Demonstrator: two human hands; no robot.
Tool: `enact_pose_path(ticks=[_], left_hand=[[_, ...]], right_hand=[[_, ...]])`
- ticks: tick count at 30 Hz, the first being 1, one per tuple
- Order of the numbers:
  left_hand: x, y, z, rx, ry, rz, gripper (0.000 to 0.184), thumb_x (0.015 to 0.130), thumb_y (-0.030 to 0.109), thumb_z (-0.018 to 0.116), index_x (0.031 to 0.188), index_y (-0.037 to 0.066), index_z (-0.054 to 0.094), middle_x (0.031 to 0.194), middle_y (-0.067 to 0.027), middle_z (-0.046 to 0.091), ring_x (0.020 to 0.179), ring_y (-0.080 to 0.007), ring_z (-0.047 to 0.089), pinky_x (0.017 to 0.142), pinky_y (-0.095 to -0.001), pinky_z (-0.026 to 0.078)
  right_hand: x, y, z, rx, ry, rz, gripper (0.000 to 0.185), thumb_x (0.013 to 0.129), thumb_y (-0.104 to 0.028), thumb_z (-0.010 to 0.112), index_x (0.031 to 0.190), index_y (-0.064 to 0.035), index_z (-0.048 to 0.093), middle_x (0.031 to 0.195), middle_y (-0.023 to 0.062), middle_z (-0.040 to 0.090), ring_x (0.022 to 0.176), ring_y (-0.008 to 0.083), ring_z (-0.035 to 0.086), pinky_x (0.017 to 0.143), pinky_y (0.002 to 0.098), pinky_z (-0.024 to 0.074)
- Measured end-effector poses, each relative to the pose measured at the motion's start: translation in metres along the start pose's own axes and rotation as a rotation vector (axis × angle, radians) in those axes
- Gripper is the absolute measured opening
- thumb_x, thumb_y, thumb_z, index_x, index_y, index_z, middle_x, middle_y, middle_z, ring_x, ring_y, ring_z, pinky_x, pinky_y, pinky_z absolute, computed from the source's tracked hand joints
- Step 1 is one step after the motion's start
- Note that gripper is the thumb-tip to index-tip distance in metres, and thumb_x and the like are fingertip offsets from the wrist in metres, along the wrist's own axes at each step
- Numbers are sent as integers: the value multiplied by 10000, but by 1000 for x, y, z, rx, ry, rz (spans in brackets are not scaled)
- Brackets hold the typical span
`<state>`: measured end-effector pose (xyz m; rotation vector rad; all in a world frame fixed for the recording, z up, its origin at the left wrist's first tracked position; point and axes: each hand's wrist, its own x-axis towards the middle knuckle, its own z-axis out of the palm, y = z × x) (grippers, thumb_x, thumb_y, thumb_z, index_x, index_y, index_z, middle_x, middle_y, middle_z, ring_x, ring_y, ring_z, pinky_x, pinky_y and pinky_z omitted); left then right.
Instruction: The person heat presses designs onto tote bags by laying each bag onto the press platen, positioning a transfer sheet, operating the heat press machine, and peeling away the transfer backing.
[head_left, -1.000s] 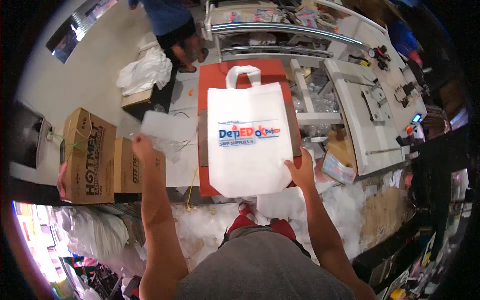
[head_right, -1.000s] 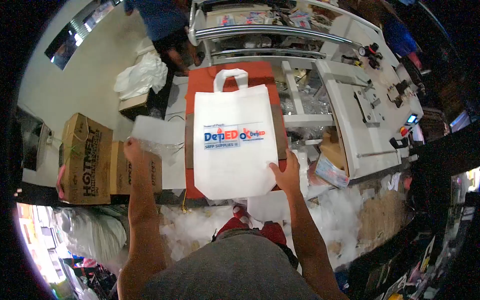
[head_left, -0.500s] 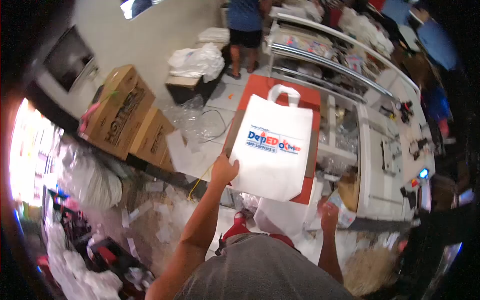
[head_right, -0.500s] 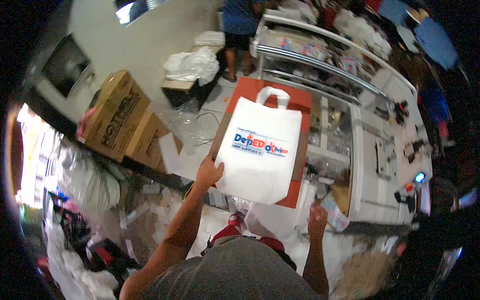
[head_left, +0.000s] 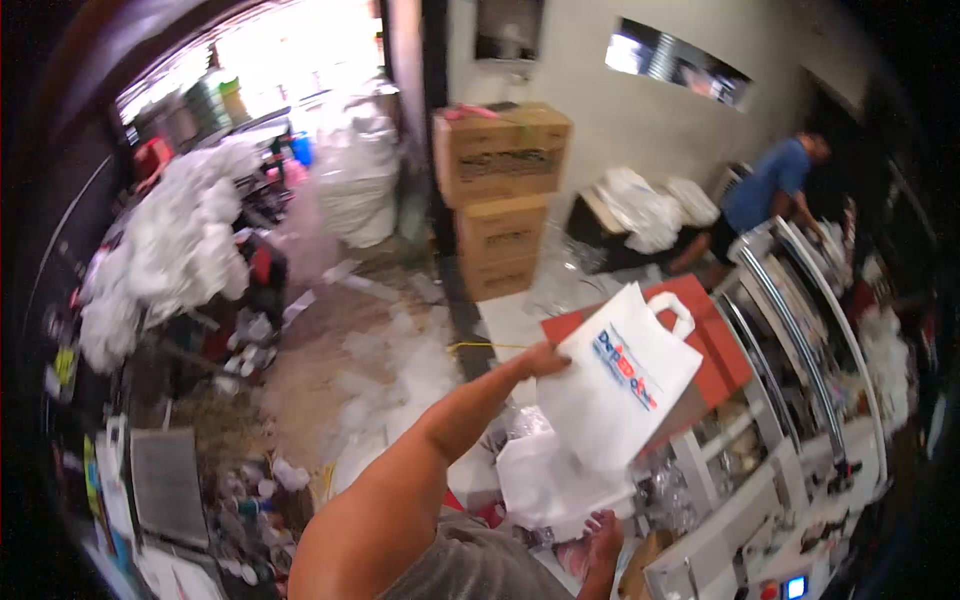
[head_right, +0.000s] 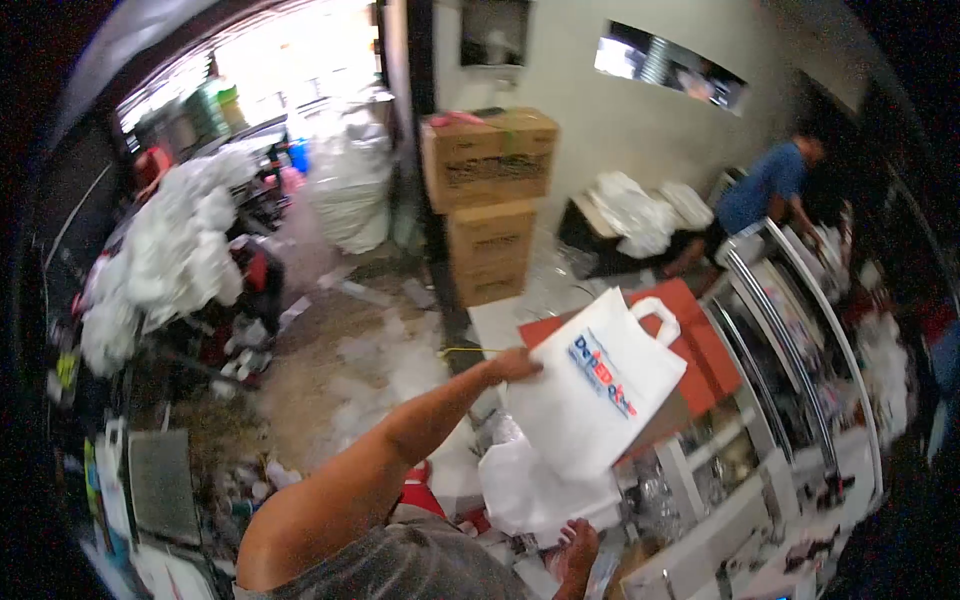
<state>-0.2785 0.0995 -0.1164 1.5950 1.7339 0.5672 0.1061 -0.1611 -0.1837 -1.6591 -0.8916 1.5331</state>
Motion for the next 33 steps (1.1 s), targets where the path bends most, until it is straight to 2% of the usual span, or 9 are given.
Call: enact_pose_path(ticks=[4,6,7,10,14,18,25,29,33], left_hand=[[-187,-52,-16,-576,73,-144,443,872,254,629,1245,15,610,1092,-93,663,959,-180,606,878,-355,499],[-281,-99,2,-741,131,-307,496,857,255,609,1300,33,585,1120,-96,667,990,-199,627,875,-342,502],[-331,-116,11,-797,207,-389,501,846,259,614,1272,-3,589,1112,-116,666,988,-197,627,873,-343,503],[-451,-142,52,-958,424,-606,536,805,283,644,1253,-8,599,1095,-128,670,968,-213,648,820,-357,536],[-625,-177,117,-1113,661,-764,543,786,289,680,1238,-2,600,1066,-138,665,953,-206,653,734,-356,562],[-779,-139,176,-1211,1090,-927,679,762,267,761,1328,-3,498,1029,-150,652,940,-208,646,703,-340,564],[-991,-115,244,-1109,1613,-761,516,868,152,695,1334,35,506,1043,-121,657,931,-176,625,783,-312,524],[-1118,-89,167,-700,1876,-876,330,928,116,622,1241,18,583,1055,-73,662,931,-136,611,810,-316,509],[-1227,-17,66,-449,2164,-660,321,960,75,542,1280,78,566,984,-50,640,837,-108,578,761,-279,495]], right_hand=[[-8,-21,56,548,-366,303,748,959,-546,508,1456,-20,318,1361,204,522,1234,372,513,1025,497,419],[-11,-14,92,230,-613,-75,790,943,-604,468,1494,-68,288,1479,144,416,1310,378,432,1092,559,316],[-17,-12,115,575,-569,266,656,971,-445,509,1471,-62,327,1408,150,492,1265,368,481,1084,523,358],[-29,-7,151,36,-762,25,564,883,-40,599,1405,-25,389,1319,146,548,1164,318,567,994,455,470],[-59,71,222,-188,-992,-19,676,831,17,647,1439,-16,353,1293,167,558,1142,290,570,980,439,472],[-95,141,291,-814,-1161,-666,651,822,-30,689,1422,-13,437,1243,179,588,983,224,605,871,327,497],[-384,153,381,-897,-1635,-137,326,889,-159,581,1168,-3,644,1037,95,664,945,202,610,857,311,482],[-556,145,461,-877,-1893,-590,327,921,-240,581,1148,-16,655,1102,105,656,1014,210,602,924,333,449],[-724,90,517,-465,-2114,-502,306,962,-216,581,1197,-22,610,1040,62,653,940,121,582,840,273,457]])
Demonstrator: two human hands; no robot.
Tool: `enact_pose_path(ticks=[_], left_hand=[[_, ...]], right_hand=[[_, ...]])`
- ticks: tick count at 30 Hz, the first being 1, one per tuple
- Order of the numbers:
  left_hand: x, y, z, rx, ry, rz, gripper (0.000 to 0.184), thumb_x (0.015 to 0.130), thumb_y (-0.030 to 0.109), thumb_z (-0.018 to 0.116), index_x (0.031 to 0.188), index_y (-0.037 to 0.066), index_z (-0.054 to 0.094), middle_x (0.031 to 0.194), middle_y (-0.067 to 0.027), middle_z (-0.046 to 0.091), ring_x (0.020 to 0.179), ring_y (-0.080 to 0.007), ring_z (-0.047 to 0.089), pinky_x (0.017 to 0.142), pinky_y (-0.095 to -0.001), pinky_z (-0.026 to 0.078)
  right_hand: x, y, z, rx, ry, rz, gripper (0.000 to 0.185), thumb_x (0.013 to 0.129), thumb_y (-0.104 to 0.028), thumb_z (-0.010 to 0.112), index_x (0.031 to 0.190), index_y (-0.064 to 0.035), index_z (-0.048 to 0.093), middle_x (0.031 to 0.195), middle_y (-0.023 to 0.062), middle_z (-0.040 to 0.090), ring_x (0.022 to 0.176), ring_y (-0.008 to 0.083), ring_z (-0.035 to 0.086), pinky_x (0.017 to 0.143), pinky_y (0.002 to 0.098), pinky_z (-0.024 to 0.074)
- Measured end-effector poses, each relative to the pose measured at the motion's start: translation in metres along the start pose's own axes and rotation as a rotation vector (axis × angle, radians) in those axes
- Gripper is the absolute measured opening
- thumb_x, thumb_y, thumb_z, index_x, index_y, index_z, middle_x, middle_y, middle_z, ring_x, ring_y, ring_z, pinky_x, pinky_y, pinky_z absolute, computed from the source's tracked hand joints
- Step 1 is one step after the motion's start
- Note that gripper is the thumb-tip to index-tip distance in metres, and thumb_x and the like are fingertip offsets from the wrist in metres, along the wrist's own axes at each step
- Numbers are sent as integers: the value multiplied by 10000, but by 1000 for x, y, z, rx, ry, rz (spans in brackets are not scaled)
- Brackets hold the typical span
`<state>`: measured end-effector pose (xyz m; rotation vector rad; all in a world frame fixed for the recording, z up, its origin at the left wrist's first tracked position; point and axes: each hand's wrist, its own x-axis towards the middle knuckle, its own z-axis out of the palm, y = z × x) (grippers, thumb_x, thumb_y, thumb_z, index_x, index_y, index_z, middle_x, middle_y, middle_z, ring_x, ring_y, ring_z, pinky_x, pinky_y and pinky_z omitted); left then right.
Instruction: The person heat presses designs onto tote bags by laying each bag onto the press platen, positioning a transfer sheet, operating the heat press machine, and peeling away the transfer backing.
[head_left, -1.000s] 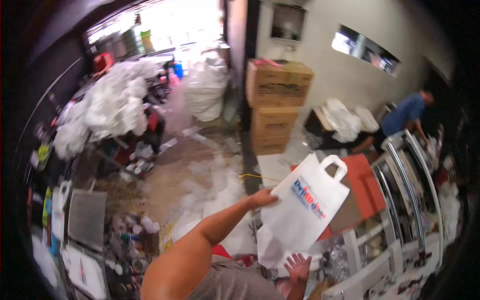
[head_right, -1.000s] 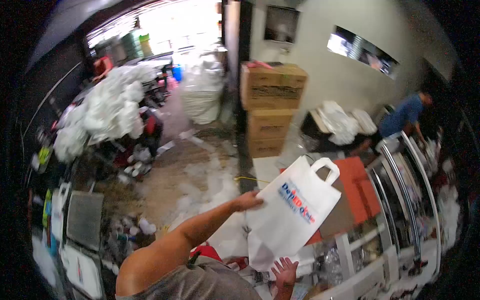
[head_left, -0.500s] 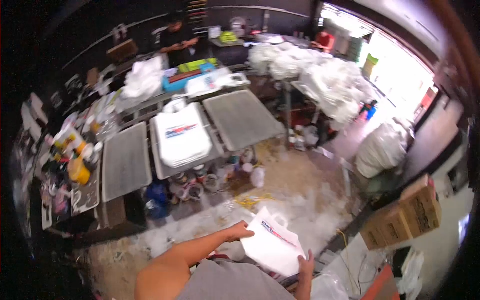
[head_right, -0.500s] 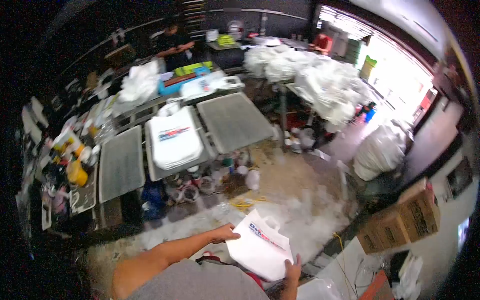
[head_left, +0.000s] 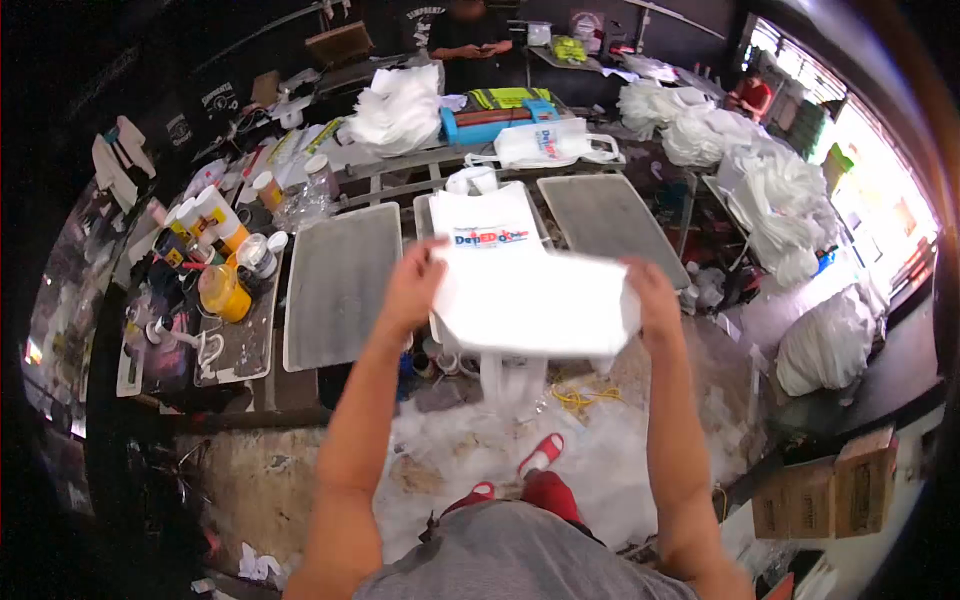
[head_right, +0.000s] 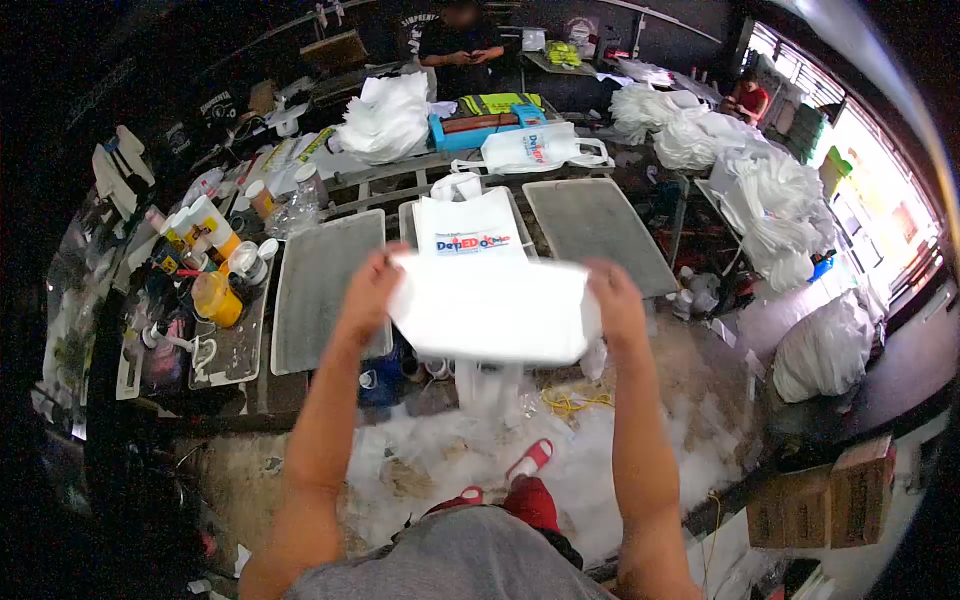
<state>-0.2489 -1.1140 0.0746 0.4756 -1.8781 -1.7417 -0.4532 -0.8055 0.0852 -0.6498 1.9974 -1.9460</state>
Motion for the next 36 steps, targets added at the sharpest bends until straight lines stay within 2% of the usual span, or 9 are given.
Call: enact_pose_path(ticks=[3,7,14,16,21,23,26,28,36], left_hand=[[17,87,-6,0,144,403,333,963,59,533,1295,36,534,1066,-59,615,920,-107,570,836,-258,467],[49,82,-14,84,221,554,327,964,55,535,1286,1,518,1114,-59,599,969,-103,560,873,-241,443],[119,-105,-24,175,302,86,244,944,15,551,1188,10,529,985,-56,620,827,-92,567,749,-247,465],[126,-167,-23,276,325,-112,271,912,48,588,1173,7,525,967,-95,643,822,-144,606,755,-286,486],[118,-342,-27,661,160,-548,516,776,193,683,1212,-14,500,993,-207,665,936,-302,661,848,-358,514],[111,-315,-16,721,125,-646,514,774,172,686,1214,-19,500,1012,-209,671,970,-296,661,856,-354,515],[117,-325,-24,429,200,-651,537,763,177,709,1214,-18,493,1020,-195,672,953,-278,663,852,-351,514],[119,-315,-29,312,154,-670,527,776,172,719,1211,-12,485,1017,-177,675,913,-254,663,832,-347,515],[136,-303,-33,356,85,-627,391,851,131,683,1176,21,495,976,-122,644,820,-203,623,757,-349,502]], right_hand=[[47,-68,33,139,-40,-340,261,966,-160,561,1177,-13,606,1019,46,643,924,112,572,833,257,449],[115,-59,43,195,-115,-406,255,963,-145,562,1175,-11,609,1025,39,643,911,101,567,829,245,446],[219,109,72,24,-192,-114,181,927,-113,568,1062,-44,668,930,8,653,814,74,545,740,231,446],[231,169,74,-180,-285,201,324,876,-166,617,1180,-54,632,1051,105,677,914,166,620,823,286,481],[214,297,82,-525,-215,287,580,815,-215,653,1344,-27,504,1210,250,621,1121,339,612,959,381,466],[212,336,83,-648,-104,201,610,792,-194,671,1342,-7,481,1168,266,630,1080,368,623,931,393,481],[212,298,87,-616,-127,345,552,808,-169,667,1306,-4,495,1121,236,656,1021,330,649,878,395,502],[213,294,93,-465,-39,342,468,818,-138,620,1255,1,531,1047,237,666,956,403,652,847,434,508],[200,314,112,-549,140,251,391,844,-113,602,1208,16,541,1039,248,663,949,377,657,834,422,511]])
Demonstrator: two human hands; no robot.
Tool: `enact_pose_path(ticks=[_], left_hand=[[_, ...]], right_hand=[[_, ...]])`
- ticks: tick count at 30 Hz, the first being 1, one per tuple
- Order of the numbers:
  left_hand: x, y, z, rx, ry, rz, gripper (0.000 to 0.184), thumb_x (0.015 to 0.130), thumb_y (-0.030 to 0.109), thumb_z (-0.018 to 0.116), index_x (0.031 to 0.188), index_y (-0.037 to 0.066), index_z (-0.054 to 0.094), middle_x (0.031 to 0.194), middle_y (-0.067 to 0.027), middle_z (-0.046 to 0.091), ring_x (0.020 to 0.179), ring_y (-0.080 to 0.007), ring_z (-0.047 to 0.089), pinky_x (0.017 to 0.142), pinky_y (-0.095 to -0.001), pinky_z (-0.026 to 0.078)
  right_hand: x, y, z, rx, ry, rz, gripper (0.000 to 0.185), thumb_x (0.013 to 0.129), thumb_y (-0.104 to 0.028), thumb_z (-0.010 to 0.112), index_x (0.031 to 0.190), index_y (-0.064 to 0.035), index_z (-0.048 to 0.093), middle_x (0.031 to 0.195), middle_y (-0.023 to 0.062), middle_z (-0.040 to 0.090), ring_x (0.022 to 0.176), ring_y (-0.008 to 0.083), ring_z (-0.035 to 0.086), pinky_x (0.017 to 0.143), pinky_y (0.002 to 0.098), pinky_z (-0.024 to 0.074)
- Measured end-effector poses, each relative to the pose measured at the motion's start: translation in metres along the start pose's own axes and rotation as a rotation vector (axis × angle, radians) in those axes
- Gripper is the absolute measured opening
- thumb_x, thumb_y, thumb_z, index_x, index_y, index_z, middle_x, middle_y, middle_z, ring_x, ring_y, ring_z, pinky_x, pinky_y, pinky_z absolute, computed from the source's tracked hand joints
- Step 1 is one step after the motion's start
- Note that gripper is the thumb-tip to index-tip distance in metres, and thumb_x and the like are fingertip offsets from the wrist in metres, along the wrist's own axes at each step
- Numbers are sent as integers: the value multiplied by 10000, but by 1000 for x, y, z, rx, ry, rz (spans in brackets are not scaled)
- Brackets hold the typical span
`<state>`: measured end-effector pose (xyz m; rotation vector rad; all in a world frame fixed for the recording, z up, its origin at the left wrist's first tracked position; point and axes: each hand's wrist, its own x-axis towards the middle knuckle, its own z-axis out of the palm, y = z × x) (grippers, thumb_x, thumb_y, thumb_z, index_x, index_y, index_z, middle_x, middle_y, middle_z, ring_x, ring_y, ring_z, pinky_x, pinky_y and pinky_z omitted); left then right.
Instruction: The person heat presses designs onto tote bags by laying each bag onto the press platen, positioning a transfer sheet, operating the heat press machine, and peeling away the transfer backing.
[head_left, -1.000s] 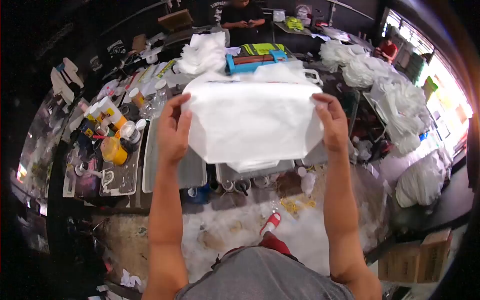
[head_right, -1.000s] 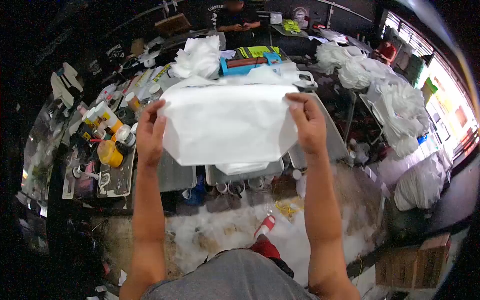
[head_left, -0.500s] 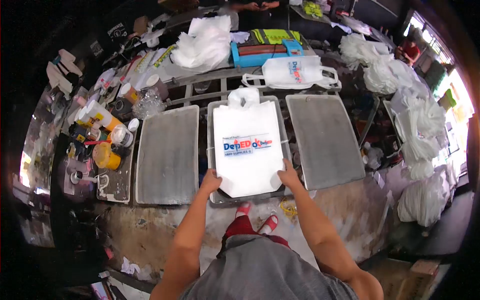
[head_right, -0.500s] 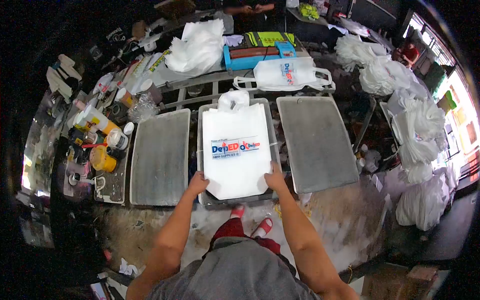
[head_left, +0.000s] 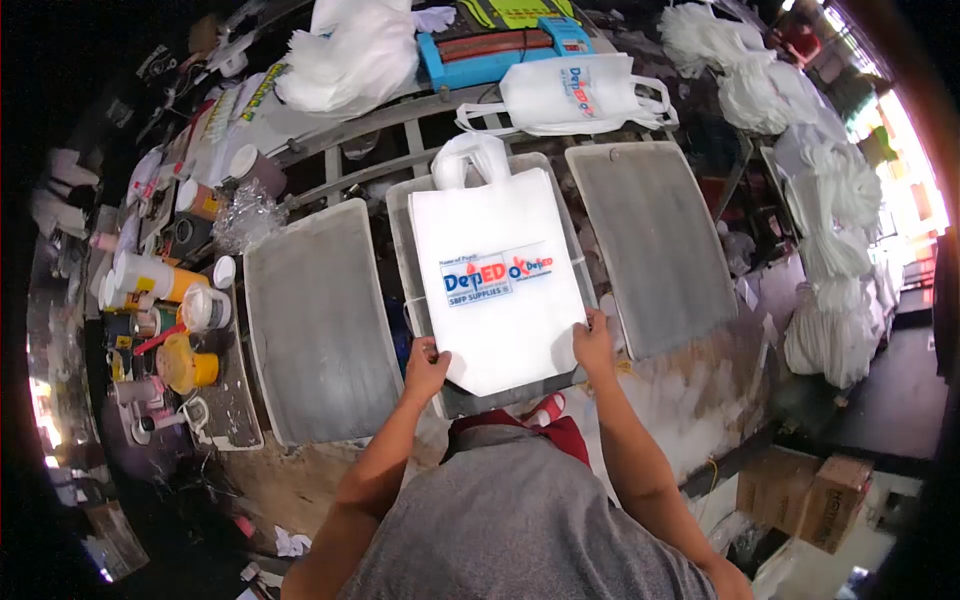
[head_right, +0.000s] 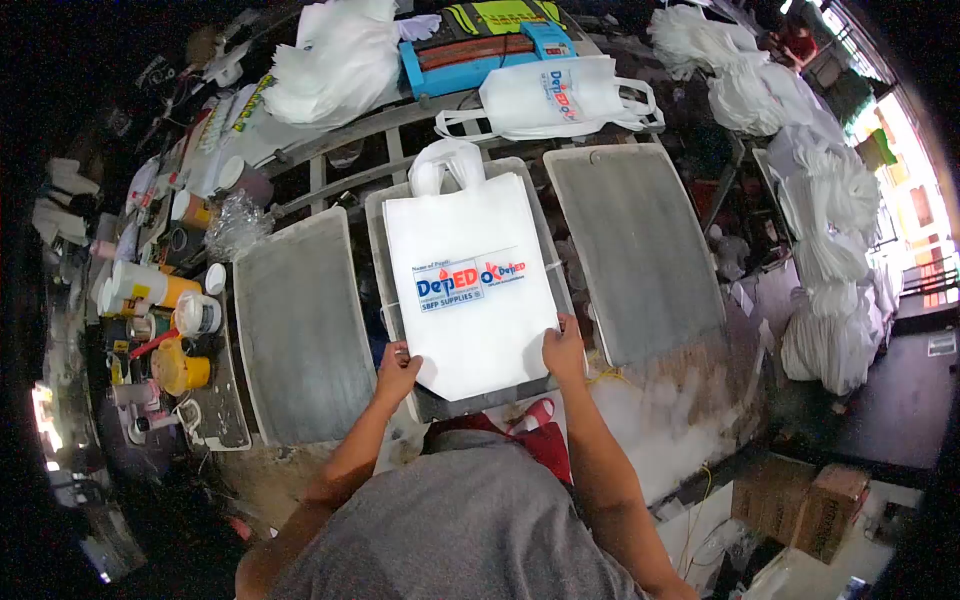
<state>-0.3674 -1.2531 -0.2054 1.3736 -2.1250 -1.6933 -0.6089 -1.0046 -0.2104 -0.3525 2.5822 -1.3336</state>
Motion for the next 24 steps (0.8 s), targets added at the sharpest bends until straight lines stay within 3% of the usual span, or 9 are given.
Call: enact_pose_path(ticks=[7,8,11,14,16,18,19,20,24], left_hand=[[19,-2,-2,116,-20,100,322,851,211,711,1073,22,575,914,-113,652,832,-240,642,758,-354,511],[20,4,0,204,16,150,341,851,212,711,1088,12,569,914,-116,653,829,-243,641,752,-357,512],[39,-14,0,133,-12,107,323,866,187,685,1112,8,576,900,-120,658,812,-247,642,747,-354,517],[45,25,-8,373,233,475,318,884,111,612,1163,-22,539,1044,-174,581,910,-283,602,788,-365,511],[61,68,3,410,321,592,314,885,95,601,1165,-29,533,1070,-181,565,934,-288,590,802,-363,505],[64,117,37,300,325,806,267,896,82,579,1137,-28,547,1074,-184,572,935,-288,595,804,-364,503],[49,152,65,188,298,913,236,903,78,566,1116,-23,560,1074,-185,579,930,-289,602,799,-368,503],[36,178,96,149,208,915,199,909,77,557,1084,-13,577,1040,-179,598,904,-282,614,790,-368,503],[-88,221,224,109,-247,1003,154,926,121,552,1011,9,617,920,-155,667,844,-284,655,785,-370,506]], right_hand=[[-18,-2,-20,-53,136,-68,303,854,-134,633,1103,36,609,1043,240,644,896,369,645,811,404,515],[-25,14,-25,-19,183,-135,300,881,-173,667,1126,-5,622,1006,165,632,868,270,629,784,369,508],[-78,45,-71,94,188,164,306,890,-191,668,1127,-4,620,1020,158,656,920,258,647,816,352,510],[-179,131,-122,-99,319,220,270,907,-216,660,1079,-9,642,945,107,679,807,183,660,714,288,528],[-283,269,-128,169,462,540,231,886,-211,673,1006,-17,640,794,53,622,647,134,562,537,288,467],[-393,284,-155,512,584,1008,164,896,-198,605,922,-36,605,745,50,573,500,144,503,405,321,389],[-489,393,-149,359,349,1047,150,902,-173,547,936,-42,612,724,73,568,438,204,479,397,348,393],[-500,291,-173,597,633,1396,137,889,-123,524,920,-24,613,693,98,546,468,259,506,404,378,414],[-686,341,-133,860,747,1586,146,872,-107,525,789,-18,606,694,149,593,551,287,587,461,442,469]])
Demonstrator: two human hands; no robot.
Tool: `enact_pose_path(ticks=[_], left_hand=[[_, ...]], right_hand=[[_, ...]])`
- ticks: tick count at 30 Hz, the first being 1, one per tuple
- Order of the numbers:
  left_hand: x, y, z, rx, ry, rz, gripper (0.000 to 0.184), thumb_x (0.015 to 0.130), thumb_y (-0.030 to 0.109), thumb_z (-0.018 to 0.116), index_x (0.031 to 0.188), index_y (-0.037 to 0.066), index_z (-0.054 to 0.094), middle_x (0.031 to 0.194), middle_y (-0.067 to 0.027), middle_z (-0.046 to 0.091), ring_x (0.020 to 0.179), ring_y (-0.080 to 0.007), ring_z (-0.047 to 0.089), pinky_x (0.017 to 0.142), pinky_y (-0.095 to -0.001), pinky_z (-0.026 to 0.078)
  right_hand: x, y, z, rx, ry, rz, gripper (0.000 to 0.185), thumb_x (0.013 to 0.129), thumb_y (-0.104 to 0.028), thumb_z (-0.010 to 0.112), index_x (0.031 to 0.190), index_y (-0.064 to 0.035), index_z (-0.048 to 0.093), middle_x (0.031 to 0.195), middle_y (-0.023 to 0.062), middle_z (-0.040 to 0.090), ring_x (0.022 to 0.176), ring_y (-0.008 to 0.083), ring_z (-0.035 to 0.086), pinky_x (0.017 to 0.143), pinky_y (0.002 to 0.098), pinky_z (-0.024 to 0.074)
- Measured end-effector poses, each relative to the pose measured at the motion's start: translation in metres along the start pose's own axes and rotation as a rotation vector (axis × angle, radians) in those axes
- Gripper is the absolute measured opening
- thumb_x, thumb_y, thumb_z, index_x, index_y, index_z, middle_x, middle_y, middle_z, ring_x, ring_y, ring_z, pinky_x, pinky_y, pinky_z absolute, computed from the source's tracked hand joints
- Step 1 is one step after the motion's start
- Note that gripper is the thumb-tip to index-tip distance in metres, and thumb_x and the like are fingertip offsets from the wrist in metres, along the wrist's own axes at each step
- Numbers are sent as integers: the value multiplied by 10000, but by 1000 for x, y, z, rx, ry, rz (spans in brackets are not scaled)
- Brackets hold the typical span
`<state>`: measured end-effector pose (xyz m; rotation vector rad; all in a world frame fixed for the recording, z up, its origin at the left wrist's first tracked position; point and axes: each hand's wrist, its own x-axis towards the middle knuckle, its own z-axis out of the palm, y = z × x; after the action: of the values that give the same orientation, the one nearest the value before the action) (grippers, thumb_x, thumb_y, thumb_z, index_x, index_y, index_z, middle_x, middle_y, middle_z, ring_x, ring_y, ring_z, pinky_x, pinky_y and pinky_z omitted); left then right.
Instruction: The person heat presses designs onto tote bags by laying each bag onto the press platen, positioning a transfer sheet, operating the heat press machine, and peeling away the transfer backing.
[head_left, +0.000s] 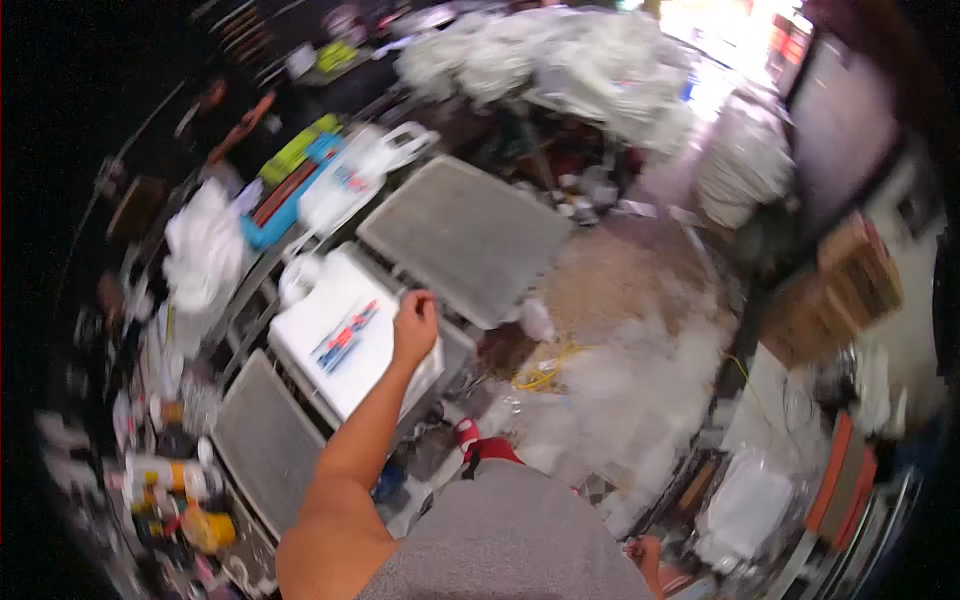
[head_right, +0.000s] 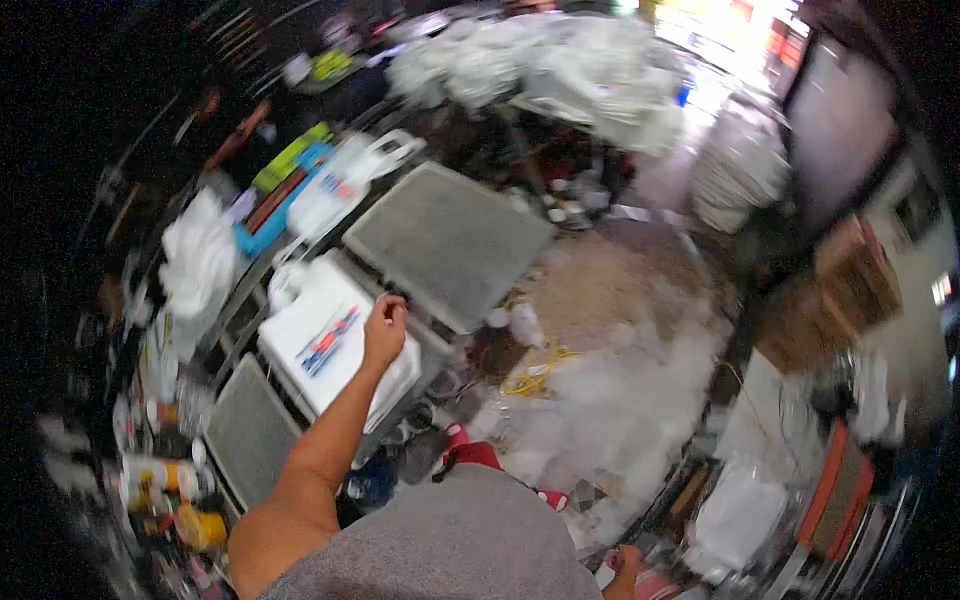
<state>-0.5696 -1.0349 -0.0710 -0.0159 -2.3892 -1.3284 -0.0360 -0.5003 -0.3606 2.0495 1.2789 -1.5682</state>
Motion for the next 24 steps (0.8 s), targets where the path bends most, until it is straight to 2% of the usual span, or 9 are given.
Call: enact_pose_path(ticks=[10,12,13,14,15,17,18,22,24], left_hand=[[-205,65,271,407,-1264,253,229,900,212,603,908,-11,657,882,-201,702,827,-325,685,772,-403,519],[-216,28,300,551,-1509,288,272,886,257,609,973,10,683,901,-209,698,893,-344,682,787,-412,518],[-206,-112,349,243,-1583,-81,282,872,276,629,1002,35,692,907,-192,700,908,-319,681,804,-398,527],[-200,-62,341,510,-1856,860,331,845,335,671,1010,49,689,943,-173,702,927,-286,681,819,-390,536],[-196,-42,357,517,-1885,895,331,845,335,671,1010,49,689,943,-173,702,927,-286,681,819,-390,536],[-187,-19,398,802,-2065,482,380,802,370,709,1027,64,687,991,-168,697,934,-284,677,811,-411,544],[-176,-13,416,495,-1962,-434,400,770,388,730,1031,89,679,1001,-146,695,933,-292,671,719,-452,551],[-144,13,547,452,-2189,-94,137,877,216,625,916,90,588,839,-79,632,729,-244,631,521,-405,510],[-164,88,602,547,-1915,-500,113,876,201,593,889,89,592,765,-83,621,688,-228,619,562,-419,511]], right_hand=[[24,184,-39,389,-33,50,234,847,-257,632,775,-35,649,736,160,665,600,292,658,568,439,530],[70,238,-16,167,-85,-165,256,829,-283,638,747,-41,655,779,170,689,625,293,671,619,431,545],[114,282,3,-61,-71,-350,272,823,-295,636,745,-36,657,803,178,693,644,298,674,645,427,548],[158,325,21,-259,-23,-528,287,816,-307,633,743,-31,658,828,186,697,663,304,678,670,422,552],[116,278,-2,-184,67,-313,297,815,-313,632,767,-22,664,848,197,695,702,317,681,694,421,553],[9,161,-55,47,287,104,322,814,-323,631,814,-4,675,888,218,692,780,343,687,742,421,555],[16,140,-64,108,402,100,335,810,-337,632,840,-7,688,910,218,694,835,350,684,775,422,546],[71,47,-115,300,658,37,391,796,-403,650,912,-35,716,955,204,703,962,356,668,852,431,523],[98,-6,-145,415,684,53,482,814,-476,626,961,-22,699,967,218,699,942,383,662,844,450,518]])
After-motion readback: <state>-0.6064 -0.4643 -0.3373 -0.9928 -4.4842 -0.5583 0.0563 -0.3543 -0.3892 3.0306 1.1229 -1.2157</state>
